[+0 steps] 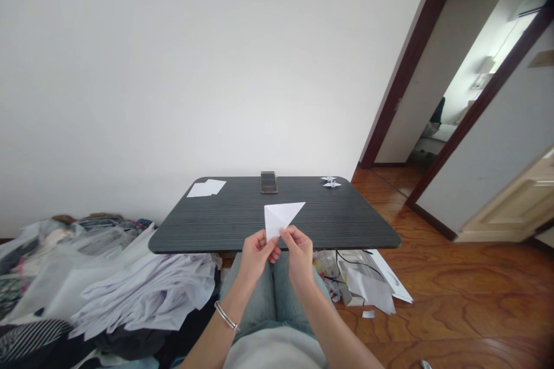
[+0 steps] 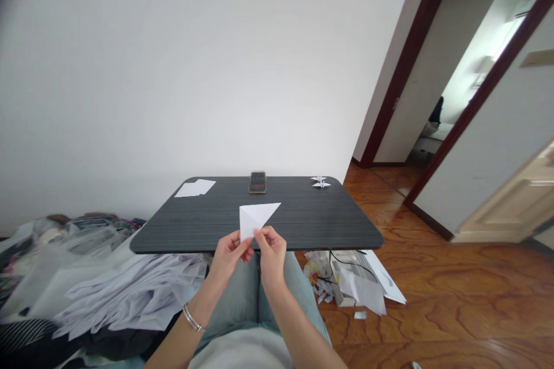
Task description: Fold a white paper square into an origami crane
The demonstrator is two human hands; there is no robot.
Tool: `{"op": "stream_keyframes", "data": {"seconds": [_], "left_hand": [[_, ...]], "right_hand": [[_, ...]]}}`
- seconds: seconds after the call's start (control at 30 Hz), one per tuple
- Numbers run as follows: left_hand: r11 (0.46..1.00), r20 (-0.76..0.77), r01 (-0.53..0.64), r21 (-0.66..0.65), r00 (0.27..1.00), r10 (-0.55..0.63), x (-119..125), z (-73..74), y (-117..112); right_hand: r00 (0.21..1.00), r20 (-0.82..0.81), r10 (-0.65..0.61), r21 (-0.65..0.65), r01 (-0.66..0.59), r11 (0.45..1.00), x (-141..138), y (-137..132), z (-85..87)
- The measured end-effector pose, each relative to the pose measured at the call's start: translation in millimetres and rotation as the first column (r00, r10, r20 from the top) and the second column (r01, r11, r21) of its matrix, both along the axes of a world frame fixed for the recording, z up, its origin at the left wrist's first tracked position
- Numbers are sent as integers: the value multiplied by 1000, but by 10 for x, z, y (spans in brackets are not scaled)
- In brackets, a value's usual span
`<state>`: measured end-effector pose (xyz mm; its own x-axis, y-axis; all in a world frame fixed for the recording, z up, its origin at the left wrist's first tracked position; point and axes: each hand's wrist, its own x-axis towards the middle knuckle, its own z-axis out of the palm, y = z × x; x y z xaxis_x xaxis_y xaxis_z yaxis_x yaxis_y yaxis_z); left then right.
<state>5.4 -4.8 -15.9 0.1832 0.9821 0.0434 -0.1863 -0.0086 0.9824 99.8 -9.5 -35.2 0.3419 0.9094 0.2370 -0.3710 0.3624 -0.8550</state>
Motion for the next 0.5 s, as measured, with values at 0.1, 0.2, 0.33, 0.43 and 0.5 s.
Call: {"op": "stream_keyframes", "data": {"seconds": [0.1,0.2,0.33,0.43,0.5], "left_hand": [[1000,8,7,-25,1000,-7,18,-5,-16],[999,13,19,-32,1000,-19,31,-13,-29],[999,21,46,-29,999,-45,40,-36,-35],[998,15,51,-44,999,-50,45,-50,-41],[997,12,52,-53,999,-51,50,-50,-50]], "right_hand": [[999,-33,-37,-19,37,999,11,4,40],[995,-47,-86,-25,85,996,53,30,102],[989,-83,-119,2,119,993,161,89,189],[980,-105,-170,21,173,985,254,137,253],[975,-97,-200,31,204,978,303,163,288]]}}
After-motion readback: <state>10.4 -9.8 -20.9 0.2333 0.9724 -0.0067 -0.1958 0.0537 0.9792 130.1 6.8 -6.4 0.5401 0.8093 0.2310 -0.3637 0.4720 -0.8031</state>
